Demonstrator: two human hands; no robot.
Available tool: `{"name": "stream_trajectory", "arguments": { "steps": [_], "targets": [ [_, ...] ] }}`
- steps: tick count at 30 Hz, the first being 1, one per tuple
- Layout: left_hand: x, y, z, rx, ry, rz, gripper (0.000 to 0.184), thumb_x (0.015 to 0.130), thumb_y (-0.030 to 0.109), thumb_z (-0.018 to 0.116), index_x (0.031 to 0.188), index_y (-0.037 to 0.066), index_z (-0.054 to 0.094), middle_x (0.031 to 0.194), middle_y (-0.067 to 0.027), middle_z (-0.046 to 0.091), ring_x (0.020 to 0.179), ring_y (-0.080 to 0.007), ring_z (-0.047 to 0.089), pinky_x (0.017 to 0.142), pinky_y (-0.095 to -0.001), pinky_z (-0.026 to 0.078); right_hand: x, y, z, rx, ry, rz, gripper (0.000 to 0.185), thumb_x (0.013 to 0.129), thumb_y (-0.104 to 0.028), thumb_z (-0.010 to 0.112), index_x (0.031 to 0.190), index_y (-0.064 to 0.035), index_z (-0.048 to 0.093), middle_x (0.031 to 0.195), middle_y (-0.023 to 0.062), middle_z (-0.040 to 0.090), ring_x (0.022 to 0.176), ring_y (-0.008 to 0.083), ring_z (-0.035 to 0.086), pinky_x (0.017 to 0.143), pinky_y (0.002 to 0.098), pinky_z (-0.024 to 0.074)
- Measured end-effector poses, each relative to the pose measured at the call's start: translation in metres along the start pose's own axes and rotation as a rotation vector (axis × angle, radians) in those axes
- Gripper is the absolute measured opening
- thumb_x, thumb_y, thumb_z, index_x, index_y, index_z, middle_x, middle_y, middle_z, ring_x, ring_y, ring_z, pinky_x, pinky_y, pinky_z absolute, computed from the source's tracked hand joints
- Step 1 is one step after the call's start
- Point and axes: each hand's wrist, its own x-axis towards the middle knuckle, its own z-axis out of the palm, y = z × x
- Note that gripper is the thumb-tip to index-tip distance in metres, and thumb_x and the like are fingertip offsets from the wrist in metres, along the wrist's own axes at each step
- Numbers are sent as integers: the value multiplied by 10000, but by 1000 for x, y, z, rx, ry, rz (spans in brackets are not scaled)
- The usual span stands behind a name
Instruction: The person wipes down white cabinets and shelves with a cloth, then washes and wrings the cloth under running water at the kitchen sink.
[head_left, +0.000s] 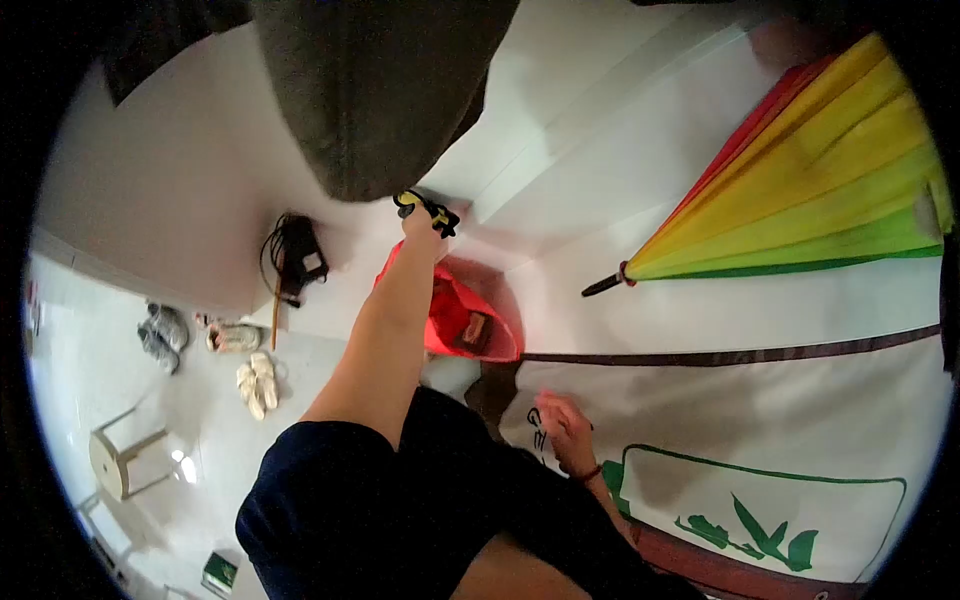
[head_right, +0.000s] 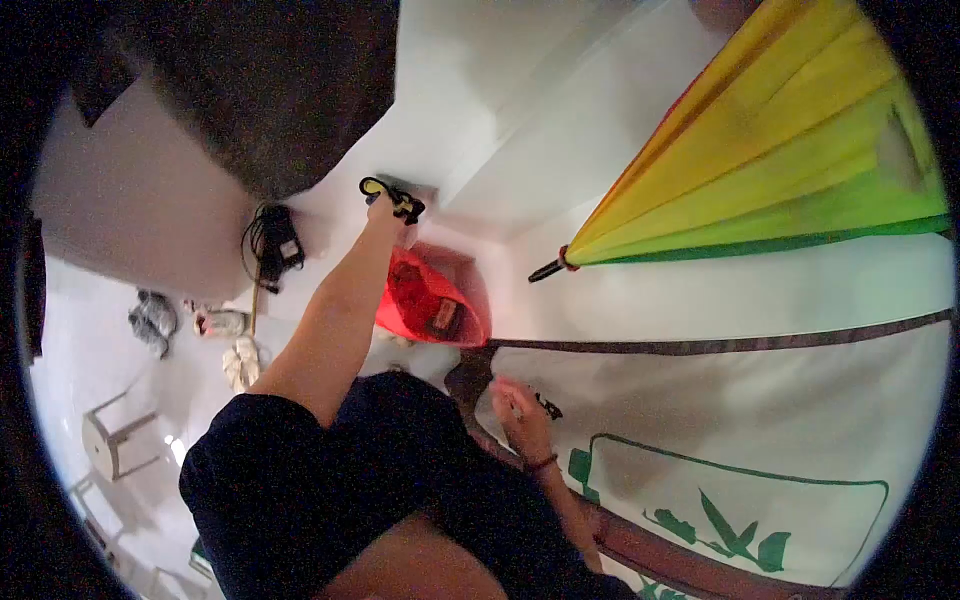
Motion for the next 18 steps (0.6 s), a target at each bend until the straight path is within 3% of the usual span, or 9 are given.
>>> {"name": "stream_trajectory", "arguments": {
  "steps": [2, 4, 6, 8, 13, 15, 18],
  "targets": [
    [9, -7, 34, -28, -19, -50, 393, 831, 214, 667, 1168, 92, 505, 1089, -87, 568, 941, -278, 578, 690, -469, 506, -15, 8, 0, 53, 55, 14, 251, 898, -212, 589, 1097, -64, 629, 1180, 125, 603, 1067, 225, 586, 880, 321, 465],
    [-6, -14, 48, 24, -36, -94, 407, 826, 133, 666, 1187, 96, 483, 1133, -98, 552, 1007, -309, 552, 739, -536, 495, -27, 25, 4, 133, 79, 27, 242, 922, -189, 562, 1102, -39, 623, 1202, 106, 581, 1019, 174, 569, 855, 304, 460],
    [-32, -11, 59, -19, -214, -111, 341, 862, 180, 627, 1175, 135, 501, 1126, -76, 565, 1018, -281, 553, 770, -521, 485, -32, 35, 9, 138, 102, 18, 245, 935, -183, 544, 1096, -15, 619, 1197, 102, 577, 983, 145, 560, 831, 284, 460],
    [-15, -9, 72, 70, -346, -163, 296, 908, 268, 571, 1179, 168, 509, 1134, -57, 572, 1015, -248, 557, 807, -504, 467, -27, 30, 5, 153, 56, 15, 241, 923, -192, 557, 1108, -53, 622, 1207, 106, 581, 1042, 192, 577, 854, 301, 472],
    [-132, 32, 117, 122, -672, -99, 309, 930, 244, 540, 1220, 146, 494, 1156, -47, 567, 1040, -249, 553, 889, -462, 436, 9, 2, 1, 127, 86, -128, 236, 907, -182, 561, 1092, -54, 628, 1165, 124, 596, 1054, 236, 593, 876, 332, 487],
    [-182, 43, 131, 108, -937, 60, 273, 925, 189, 538, 1185, 114, 500, 1145, -43, 566, 1022, -229, 564, 853, -424, 470, 21, -4, -2, 116, 90, -182, 225, 902, -177, 564, 1072, -48, 634, 1164, 130, 597, 1050, 234, 594, 882, 334, 488],
    [-319, 63, 137, 222, -1096, 635, 313, 844, 80, 642, 1129, 83, 513, 1089, -65, 562, 985, -218, 562, 800, -375, 487, 29, -9, -7, 175, 86, -212, 216, 897, -180, 568, 1050, -47, 644, 1157, 138, 602, 1055, 243, 592, 894, 340, 482]
  ]
}}
